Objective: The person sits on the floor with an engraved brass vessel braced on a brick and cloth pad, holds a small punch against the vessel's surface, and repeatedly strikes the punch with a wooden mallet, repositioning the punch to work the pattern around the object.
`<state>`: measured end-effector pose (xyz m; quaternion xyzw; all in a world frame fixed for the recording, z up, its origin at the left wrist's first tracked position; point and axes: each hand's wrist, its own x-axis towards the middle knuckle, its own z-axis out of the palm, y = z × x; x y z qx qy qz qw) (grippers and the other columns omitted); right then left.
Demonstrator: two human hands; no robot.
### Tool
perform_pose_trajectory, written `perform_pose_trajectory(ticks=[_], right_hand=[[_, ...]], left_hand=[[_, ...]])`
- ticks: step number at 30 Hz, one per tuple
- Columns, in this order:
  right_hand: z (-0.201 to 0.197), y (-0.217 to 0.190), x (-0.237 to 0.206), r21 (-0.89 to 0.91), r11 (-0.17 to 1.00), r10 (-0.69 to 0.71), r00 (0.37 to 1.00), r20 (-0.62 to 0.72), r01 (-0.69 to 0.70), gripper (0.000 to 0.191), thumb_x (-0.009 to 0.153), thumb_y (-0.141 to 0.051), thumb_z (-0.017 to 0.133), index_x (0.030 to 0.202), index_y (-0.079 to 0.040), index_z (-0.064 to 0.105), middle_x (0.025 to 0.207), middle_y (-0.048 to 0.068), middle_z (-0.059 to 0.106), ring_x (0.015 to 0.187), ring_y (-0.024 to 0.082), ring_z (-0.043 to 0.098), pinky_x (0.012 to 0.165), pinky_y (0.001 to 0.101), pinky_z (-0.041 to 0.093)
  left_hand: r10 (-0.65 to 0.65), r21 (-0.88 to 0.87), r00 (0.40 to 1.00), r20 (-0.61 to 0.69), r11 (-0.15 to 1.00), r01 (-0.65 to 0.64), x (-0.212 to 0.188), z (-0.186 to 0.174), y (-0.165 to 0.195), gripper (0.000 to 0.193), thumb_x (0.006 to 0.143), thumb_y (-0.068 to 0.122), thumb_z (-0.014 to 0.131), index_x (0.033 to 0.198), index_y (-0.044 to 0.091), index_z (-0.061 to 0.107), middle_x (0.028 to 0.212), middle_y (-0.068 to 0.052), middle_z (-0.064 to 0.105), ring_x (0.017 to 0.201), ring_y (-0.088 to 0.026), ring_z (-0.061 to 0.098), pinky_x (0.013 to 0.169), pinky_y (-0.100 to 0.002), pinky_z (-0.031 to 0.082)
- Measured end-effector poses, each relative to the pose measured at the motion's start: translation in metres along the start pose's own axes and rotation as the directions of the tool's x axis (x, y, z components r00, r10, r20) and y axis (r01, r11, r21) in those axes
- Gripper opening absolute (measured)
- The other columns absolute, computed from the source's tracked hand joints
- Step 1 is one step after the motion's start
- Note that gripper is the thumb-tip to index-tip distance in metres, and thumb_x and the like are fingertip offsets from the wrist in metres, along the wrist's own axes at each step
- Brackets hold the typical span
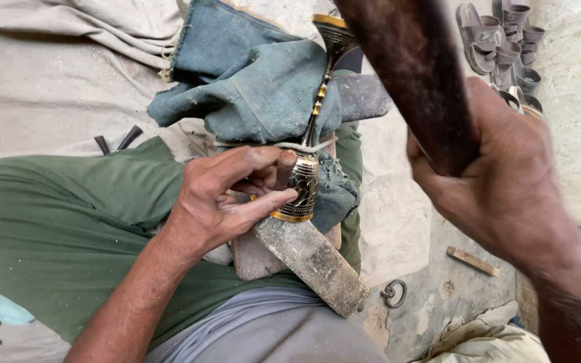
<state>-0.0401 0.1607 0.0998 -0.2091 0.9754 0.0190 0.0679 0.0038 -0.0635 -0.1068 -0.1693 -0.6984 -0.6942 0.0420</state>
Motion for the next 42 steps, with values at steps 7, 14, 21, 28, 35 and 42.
perform_pose_trajectory(ticks=[7,14,21,28,35,42], right_hand=[[0.015,0.012,-0.010,0.016,0.995,0.097,0.995,0.023,-0.098,0.030,0.089,-0.008,0.075,0.115,-0.002,0.062,0.072,0.006,0.062,0.058,0.014,0.060,0.055,0.0333,0.050],[0.016,0.009,0.001,-0.055,0.997,0.050,0.997,0.055,-0.047,0.015,0.094,-0.009,0.072,0.105,-0.008,0.063,0.067,0.001,0.058,0.054,0.012,0.056,0.050,0.0308,0.047],[0.009,0.006,0.001,-0.221,0.975,-0.019,0.996,0.083,0.037,0.018,0.091,-0.007,0.073,0.108,-0.011,0.066,0.066,-0.002,0.058,0.053,0.012,0.056,0.049,0.0316,0.047],[0.000,-0.003,0.013,-0.565,0.825,0.193,0.931,0.309,0.017,0.011,0.096,-0.014,0.071,0.105,-0.019,0.067,0.071,-0.001,0.060,0.056,0.015,0.056,0.050,0.0326,0.049],[-0.005,-0.023,0.027,-0.283,0.957,-0.027,0.989,0.145,0.068,0.015,0.091,-0.010,0.075,0.105,-0.011,0.068,0.074,0.004,0.065,0.054,0.015,0.059,0.050,0.0337,0.049],[-0.017,0.004,0.018,0.042,0.999,0.028,0.998,-0.050,-0.026,0.022,0.093,-0.014,0.075,0.112,-0.007,0.067,0.084,0.005,0.067,0.070,0.014,0.066,0.057,0.0330,0.058]], left_hand=[[0.058,-0.048,0.998,-0.013,0.997,-0.058,-0.002,-0.001,-0.007,0.042,0.083,0.013,0.089,0.118,0.002,0.068,0.093,-0.004,0.071,0.080,-0.011,0.070,0.071,-0.024,0.060],[0.045,0.005,0.999,-0.018,0.999,-0.045,0.001,-0.003,-0.012,0.036,0.083,0.015,0.091,0.110,0.004,0.070,0.087,-0.002,0.072,0.075,-0.009,0.070,0.067,-0.025,0.059],[0.062,-0.035,0.998,-0.005,0.997,-0.062,0.001,-0.003,-0.010,0.040,0.085,0.014,0.091,0.116,0.005,0.068,0.095,-0.002,0.073,0.084,-0.007,0.071,0.074,-0.023,0.061],[-0.065,-0.057,0.998,-0.017,0.996,0.064,0.002,-0.003,-0.011,0.046,0.080,0.013,0.091,0.119,0.003,0.070,0.087,-0.002,0.071,0.075,-0.007,0.067,0.066,-0.020,0.059],[0.036,-0.083,0.999,-0.001,0.996,-0.036,-0.001,-0.011,-0.017,0.044,0.084,0.010,0.089,0.123,0.002,0.069,0.102,-0.003,0.074,0.086,-0.006,0.070,0.074,-0.020,0.060],[-0.094,-0.071,0.995,-0.014,0.993,0.093,-0.001,-0.006,-0.015,0.048,0.081,0.010,0.091,0.124,0.003,0.070,0.084,-0.004,0.071,0.073,-0.007,0.065,0.063,-0.020,0.055]])
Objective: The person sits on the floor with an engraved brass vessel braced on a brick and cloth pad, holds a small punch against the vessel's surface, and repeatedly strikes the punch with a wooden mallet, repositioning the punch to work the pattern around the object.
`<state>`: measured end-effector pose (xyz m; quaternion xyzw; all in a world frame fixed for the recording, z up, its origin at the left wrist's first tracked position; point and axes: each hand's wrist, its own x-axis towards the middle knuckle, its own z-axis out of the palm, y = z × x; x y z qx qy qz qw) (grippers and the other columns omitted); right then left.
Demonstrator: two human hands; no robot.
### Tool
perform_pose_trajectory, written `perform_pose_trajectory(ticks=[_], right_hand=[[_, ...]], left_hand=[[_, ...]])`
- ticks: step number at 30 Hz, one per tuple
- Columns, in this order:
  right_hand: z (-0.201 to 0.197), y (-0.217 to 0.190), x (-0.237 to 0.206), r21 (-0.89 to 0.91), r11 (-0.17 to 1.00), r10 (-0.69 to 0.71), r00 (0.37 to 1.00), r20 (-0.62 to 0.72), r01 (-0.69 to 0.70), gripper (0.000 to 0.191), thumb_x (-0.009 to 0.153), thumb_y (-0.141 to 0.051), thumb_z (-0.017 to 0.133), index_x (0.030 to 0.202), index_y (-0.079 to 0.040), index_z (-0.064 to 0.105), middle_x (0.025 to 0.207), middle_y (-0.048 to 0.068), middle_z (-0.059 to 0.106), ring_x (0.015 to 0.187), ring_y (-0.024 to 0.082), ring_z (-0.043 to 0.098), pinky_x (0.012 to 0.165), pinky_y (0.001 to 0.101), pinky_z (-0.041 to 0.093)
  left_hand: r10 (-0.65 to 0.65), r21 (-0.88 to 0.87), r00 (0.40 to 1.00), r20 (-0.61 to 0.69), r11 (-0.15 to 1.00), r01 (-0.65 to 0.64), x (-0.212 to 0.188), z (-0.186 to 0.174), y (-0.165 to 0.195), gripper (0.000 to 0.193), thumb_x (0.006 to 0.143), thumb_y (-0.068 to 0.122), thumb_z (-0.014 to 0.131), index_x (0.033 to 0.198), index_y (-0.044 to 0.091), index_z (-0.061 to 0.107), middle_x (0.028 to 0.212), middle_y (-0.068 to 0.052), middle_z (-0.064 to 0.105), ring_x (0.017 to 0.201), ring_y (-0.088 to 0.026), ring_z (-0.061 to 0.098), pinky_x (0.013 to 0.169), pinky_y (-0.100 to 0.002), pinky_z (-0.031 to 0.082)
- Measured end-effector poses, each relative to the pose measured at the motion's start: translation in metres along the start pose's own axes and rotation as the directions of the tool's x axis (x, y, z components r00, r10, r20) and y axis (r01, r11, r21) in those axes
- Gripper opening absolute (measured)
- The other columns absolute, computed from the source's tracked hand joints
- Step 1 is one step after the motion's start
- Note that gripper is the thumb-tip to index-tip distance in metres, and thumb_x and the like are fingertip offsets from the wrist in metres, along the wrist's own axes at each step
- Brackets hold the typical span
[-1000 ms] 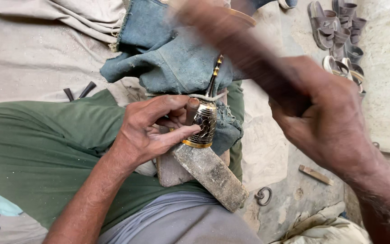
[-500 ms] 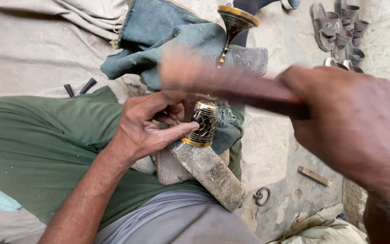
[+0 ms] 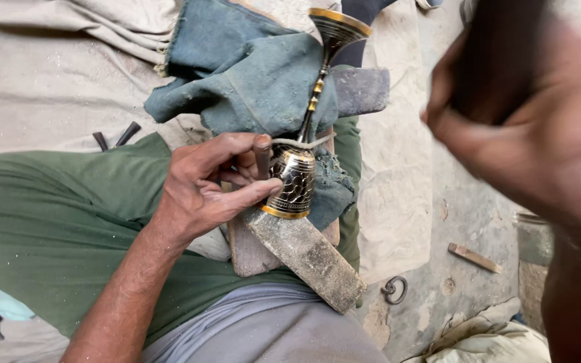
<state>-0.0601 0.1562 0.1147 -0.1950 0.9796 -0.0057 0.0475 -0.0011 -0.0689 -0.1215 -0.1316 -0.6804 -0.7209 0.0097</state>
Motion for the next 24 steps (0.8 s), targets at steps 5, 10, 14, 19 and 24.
perform_pose_trajectory(ticks=[5,10,14,19,24], right_hand=[[0.032,0.039,-0.021,-0.392,0.910,0.255,0.926,0.278,-0.133,0.021,0.093,-0.016,0.075,0.112,-0.009,0.067,0.079,0.004,0.068,0.056,0.014,0.064,0.055,0.0331,0.059],[0.115,0.044,-0.071,0.657,0.709,0.172,0.966,0.194,-0.258,0.033,0.079,0.002,0.076,0.112,-0.002,0.069,0.099,0.004,0.074,0.088,0.008,0.070,0.079,0.0280,0.061],[0.146,0.028,-0.106,0.857,0.424,0.093,0.956,0.280,-0.292,0.052,0.075,0.003,0.077,0.126,-0.002,0.065,0.109,0.007,0.072,0.093,0.009,0.067,0.084,0.0280,0.058],[0.175,0.036,-0.076,0.779,0.291,0.131,0.830,0.542,-0.555,0.060,0.075,0.005,0.074,0.133,0.000,0.064,0.110,0.013,0.075,0.068,0.025,0.067,0.051,0.0424,0.052],[0.202,0.051,-0.067,0.945,-0.072,-0.003,0.948,0.318,-0.318,0.058,0.071,0.002,0.074,0.128,0.001,0.063,0.120,0.011,0.070,0.093,0.014,0.070,0.084,0.0301,0.061]], left_hand=[[0.085,-0.175,0.990,-0.109,0.979,-0.103,-0.015,0.008,0.001,0.043,0.086,0.006,0.085,0.122,0.001,0.062,0.114,-0.006,0.072,0.096,-0.007,0.072,0.079,-0.024,0.066],[0.000,0.012,0.996,-0.088,1.000,0.001,-0.026,0.003,-0.009,0.038,0.090,0.001,0.080,0.125,-0.001,0.065,0.119,-0.010,0.074,0.101,-0.010,0.072,0.085,-0.027,0.066],[-0.102,0.033,0.995,-0.019,0.994,0.103,-0.021,0.000,-0.003,0.041,0.088,0.002,0.078,0.128,0.001,0.067,0.114,-0.008,0.077,0.093,-0.010,0.074,0.081,-0.026,0.064],[0.147,0.479,0.989,0.024,0.867,-0.141,-0.027,0.019,0.041,0.034,0.083,0.008,0.086,0.115,0.007,0.073,0.100,-0.006,0.075,0.087,-0.014,0.073,0.075,-0.030,0.060],[0.114,0.652,0.987,0.114,0.741,-0.161,-0.024,0.033,0.068,0.035,0.078,0.006,0.086,0.112,0.009,0.077,0.091,-0.007,0.074,0.081,-0.020,0.070,0.068,-0.035,0.058]])
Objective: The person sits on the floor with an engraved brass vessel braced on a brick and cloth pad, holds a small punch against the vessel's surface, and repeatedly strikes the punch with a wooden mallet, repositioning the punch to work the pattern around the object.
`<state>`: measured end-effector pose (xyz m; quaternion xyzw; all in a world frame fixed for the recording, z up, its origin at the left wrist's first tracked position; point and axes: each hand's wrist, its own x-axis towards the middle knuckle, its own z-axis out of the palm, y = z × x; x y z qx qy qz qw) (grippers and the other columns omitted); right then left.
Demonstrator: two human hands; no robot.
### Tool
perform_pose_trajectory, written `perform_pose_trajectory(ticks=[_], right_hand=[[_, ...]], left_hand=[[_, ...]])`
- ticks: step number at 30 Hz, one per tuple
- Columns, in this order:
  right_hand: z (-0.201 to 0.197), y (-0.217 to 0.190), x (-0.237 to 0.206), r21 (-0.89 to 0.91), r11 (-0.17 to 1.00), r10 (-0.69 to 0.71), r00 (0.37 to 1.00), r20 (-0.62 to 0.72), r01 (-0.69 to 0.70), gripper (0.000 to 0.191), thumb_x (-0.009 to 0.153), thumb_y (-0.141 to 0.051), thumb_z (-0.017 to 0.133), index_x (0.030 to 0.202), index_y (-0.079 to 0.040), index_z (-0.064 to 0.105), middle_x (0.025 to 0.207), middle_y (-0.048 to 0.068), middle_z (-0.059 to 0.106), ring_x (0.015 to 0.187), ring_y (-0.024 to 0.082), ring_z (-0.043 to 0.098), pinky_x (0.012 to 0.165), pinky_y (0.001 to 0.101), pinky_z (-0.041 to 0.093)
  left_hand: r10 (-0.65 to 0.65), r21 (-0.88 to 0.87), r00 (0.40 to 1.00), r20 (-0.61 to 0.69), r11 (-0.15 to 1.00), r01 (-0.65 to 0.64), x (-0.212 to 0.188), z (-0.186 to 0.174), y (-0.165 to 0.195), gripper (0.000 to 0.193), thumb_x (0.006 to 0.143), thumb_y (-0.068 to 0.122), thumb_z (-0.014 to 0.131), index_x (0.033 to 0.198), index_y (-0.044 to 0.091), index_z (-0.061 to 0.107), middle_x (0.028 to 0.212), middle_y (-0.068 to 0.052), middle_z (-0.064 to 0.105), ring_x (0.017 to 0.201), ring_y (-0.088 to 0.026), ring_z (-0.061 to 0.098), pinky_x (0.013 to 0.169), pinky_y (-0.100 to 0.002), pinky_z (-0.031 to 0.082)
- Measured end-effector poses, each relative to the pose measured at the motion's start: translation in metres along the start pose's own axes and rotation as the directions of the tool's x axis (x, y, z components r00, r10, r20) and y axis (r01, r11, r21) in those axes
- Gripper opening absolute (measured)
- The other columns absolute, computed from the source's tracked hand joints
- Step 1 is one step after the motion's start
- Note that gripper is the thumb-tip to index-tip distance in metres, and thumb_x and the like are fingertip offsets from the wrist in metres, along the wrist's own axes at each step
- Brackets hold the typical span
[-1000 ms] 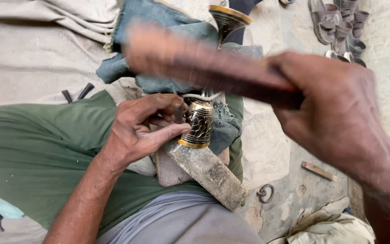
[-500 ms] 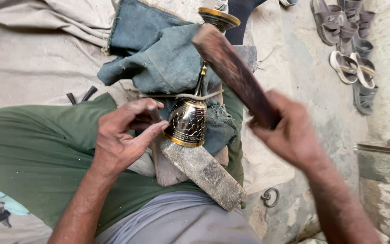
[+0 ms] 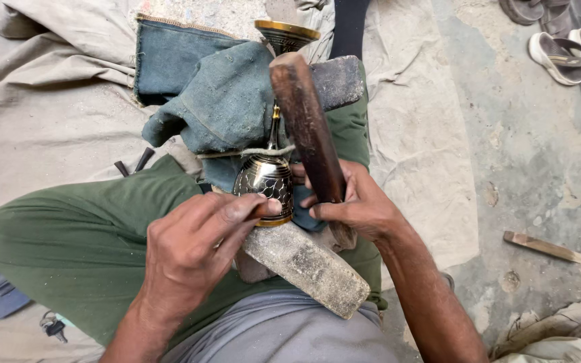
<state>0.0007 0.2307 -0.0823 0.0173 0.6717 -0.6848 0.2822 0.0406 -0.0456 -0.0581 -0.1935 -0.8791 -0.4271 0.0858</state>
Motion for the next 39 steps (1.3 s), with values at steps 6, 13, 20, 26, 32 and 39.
perform_pose_trajectory(ticks=[6,13,20,26,32,39], right_hand=[[-0.005,-0.003,-0.025,-0.172,0.984,-0.002,0.972,-0.237,-0.040,0.044,0.079,-0.008,0.087,0.113,0.005,0.062,0.102,0.018,0.073,0.088,0.021,0.069,0.076,0.0376,0.059],[-0.022,-0.052,-0.076,-0.456,0.832,-0.447,0.869,-0.212,0.317,0.065,0.087,-0.011,0.080,0.142,0.000,0.046,0.108,0.007,0.066,0.099,0.016,0.071,0.090,0.0334,0.068],[-0.029,-0.078,-0.102,-0.666,0.745,-0.278,0.919,-0.280,0.023,0.072,0.077,-0.004,0.088,0.140,-0.002,0.051,0.086,0.005,0.072,0.077,0.012,0.072,0.066,0.0292,0.062],[-0.031,-0.098,-0.110,-0.920,0.391,-0.319,0.933,-0.168,-0.032,0.083,0.073,-0.008,0.089,0.148,-0.003,0.053,0.104,0.010,0.072,0.089,0.016,0.073,0.077,0.0300,0.063],[-0.020,-0.116,-0.100,-0.932,0.361,-0.331,0.936,-0.117,0.011,0.075,0.075,-0.006,0.084,0.144,-0.003,0.056,0.124,0.014,0.073,0.101,0.019,0.075,0.085,0.0313,0.064],[-0.037,-0.104,-0.100,-0.921,0.383,-0.259,0.950,-0.175,-0.065,0.074,0.079,-0.012,0.087,0.148,-0.010,0.058,0.097,0.008,0.078,0.081,0.015,0.077,0.070,0.0291,0.066]], left_hand=[[-0.458,-0.624,0.888,0.038,0.683,0.379,0.016,0.003,0.004,0.050,0.081,0.006,0.080,0.128,0.008,0.063,0.111,-0.001,0.073,0.090,-0.006,0.073,0.077,-0.023,0.066],[-0.136,-0.378,0.991,0.020,0.916,0.133,0.027,0.013,0.024,0.040,0.088,0.006,0.085,0.123,0.005,0.068,0.101,-0.006,0.074,0.085,-0.010,0.076,0.075,-0.024,0.064],[-0.086,-0.254,0.996,-0.023,0.964,0.077,0.034,0.014,0.035,0.042,0.089,0.007,0.083,0.127,0.008,0.065,0.103,-0.007,0.072,0.085,-0.016,0.075,0.072,-0.028,0.064],[-0.038,-0.097,0.999,-0.033,0.995,0.035,0.032,0.017,0.041,0.035,0.093,0.009,0.081,0.125,0.011,0.067,0.093,-0.008,0.068,0.080,-0.025,0.071,0.068,-0.038,0.059],[-0.062,-0.075,0.998,0.002,0.995,0.062,0.034,0.018,0.041,0.040,0.090,0.011,0.080,0.128,0.007,0.066,0.090,-0.010,0.066,0.077,-0.028,0.069,0.067,-0.040,0.058],[0.010,-0.098,1.000,-0.014,0.995,-0.011,0.035,0.017,0.041,0.034,0.094,0.010,0.078,0.126,0.008,0.067,0.102,-0.008,0.069,0.086,-0.027,0.072,0.071,-0.037,0.060]])
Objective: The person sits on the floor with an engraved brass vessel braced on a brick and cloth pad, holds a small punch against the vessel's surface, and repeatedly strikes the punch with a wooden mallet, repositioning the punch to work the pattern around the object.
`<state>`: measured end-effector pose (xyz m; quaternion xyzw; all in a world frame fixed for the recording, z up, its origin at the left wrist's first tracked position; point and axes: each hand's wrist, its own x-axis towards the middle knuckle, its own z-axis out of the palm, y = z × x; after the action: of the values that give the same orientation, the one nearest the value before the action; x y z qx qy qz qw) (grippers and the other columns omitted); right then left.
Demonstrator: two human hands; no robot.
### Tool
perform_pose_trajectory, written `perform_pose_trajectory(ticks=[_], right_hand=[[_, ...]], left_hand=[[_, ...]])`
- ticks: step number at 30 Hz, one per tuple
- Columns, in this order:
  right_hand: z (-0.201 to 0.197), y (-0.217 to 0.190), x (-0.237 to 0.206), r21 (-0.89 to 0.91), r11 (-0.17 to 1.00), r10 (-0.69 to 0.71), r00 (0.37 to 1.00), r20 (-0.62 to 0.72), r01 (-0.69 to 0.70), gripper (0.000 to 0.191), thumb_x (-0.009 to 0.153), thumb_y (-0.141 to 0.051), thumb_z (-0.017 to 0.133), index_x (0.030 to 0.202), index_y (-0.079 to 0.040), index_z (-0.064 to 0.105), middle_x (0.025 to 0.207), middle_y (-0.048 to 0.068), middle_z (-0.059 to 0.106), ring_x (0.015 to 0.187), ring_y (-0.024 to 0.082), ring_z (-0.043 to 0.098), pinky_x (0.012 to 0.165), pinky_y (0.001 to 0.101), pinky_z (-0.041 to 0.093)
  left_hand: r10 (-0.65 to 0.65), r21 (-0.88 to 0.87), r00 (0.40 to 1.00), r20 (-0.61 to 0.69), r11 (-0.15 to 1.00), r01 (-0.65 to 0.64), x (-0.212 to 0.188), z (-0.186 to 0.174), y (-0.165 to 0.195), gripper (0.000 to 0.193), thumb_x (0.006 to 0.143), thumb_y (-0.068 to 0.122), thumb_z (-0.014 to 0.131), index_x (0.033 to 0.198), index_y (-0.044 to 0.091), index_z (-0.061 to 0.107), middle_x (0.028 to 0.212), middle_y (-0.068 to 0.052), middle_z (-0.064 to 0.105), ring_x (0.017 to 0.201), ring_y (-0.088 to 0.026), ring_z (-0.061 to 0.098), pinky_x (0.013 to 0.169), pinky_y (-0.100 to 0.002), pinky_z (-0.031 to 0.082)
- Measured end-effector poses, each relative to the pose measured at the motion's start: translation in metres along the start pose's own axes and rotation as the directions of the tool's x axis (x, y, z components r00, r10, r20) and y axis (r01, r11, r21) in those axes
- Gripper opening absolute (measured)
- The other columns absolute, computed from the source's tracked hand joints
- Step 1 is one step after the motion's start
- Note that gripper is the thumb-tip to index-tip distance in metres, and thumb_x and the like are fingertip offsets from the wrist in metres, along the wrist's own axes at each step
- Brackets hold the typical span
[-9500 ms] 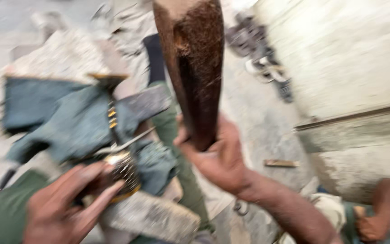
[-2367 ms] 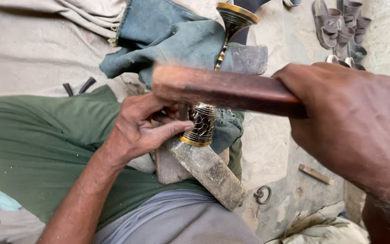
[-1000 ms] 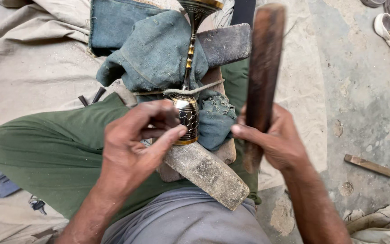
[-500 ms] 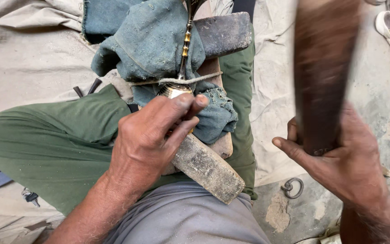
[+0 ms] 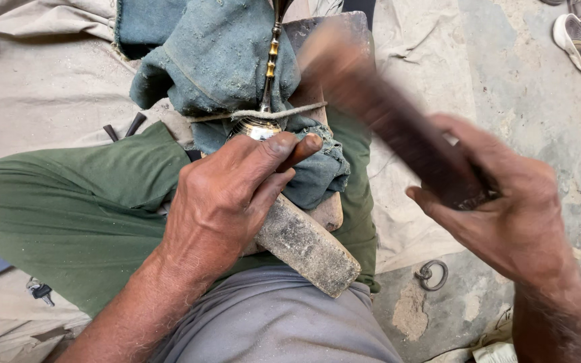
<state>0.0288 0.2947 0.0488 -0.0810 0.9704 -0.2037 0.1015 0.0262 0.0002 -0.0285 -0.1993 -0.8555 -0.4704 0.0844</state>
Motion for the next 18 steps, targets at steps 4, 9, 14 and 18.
perform_pose_trajectory(ticks=[4,9,14,18], right_hand=[[0.003,0.012,-0.001,-0.133,0.974,-0.178,0.983,0.040,0.182,0.061,0.085,-0.007,0.082,0.143,-0.004,0.061,0.109,0.014,0.077,0.082,0.016,0.077,0.061,0.0287,0.061],[-0.001,0.004,0.000,-0.110,0.994,0.004,0.999,0.042,0.001,0.066,0.080,-0.013,0.087,0.141,-0.007,0.063,0.106,0.011,0.077,0.086,0.018,0.077,0.073,0.0333,0.065],[0.004,-0.007,0.003,0.021,0.974,-0.221,0.966,-0.135,0.226,0.066,0.080,-0.013,0.083,0.140,-0.004,0.056,0.127,0.018,0.070,0.102,0.023,0.074,0.085,0.0358,0.064],[0.005,-0.008,0.006,0.026,0.977,-0.209,0.971,-0.114,0.214,0.067,0.082,-0.012,0.084,0.143,-0.006,0.057,0.122,0.015,0.073,0.097,0.021,0.075,0.082,0.0330,0.065]], left_hand=[[-0.018,0.021,1.000,0.005,1.000,0.017,0.002,0.000,-0.002,0.034,0.092,0.012,0.079,0.123,0.006,0.066,0.103,-0.008,0.070,0.085,-0.027,0.072,0.071,-0.037,0.060],[-0.010,0.025,1.000,0.019,1.000,0.010,0.003,-0.002,-0.001,0.037,0.089,0.012,0.080,0.123,0.005,0.067,0.102,-0.011,0.071,0.083,-0.028,0.072,0.068,-0.038,0.059],[0.001,0.025,1.000,0.019,1.000,-0.001,0.003,-0.001,-0.001,0.037,0.091,0.011,0.080,0.125,0.006,0.067,0.097,-0.009,0.069,0.081,-0.028,0.071,0.068,-0.039,0.058],[0.030,0.035,1.000,0.000,0.999,-0.030,0.001,-0.001,-0.001,0.035,0.092,0.010,0.080,0.124,0.007,0.065,0.102,-0.009,0.069,0.083,-0.026,0.071,0.070,-0.038,0.059]])
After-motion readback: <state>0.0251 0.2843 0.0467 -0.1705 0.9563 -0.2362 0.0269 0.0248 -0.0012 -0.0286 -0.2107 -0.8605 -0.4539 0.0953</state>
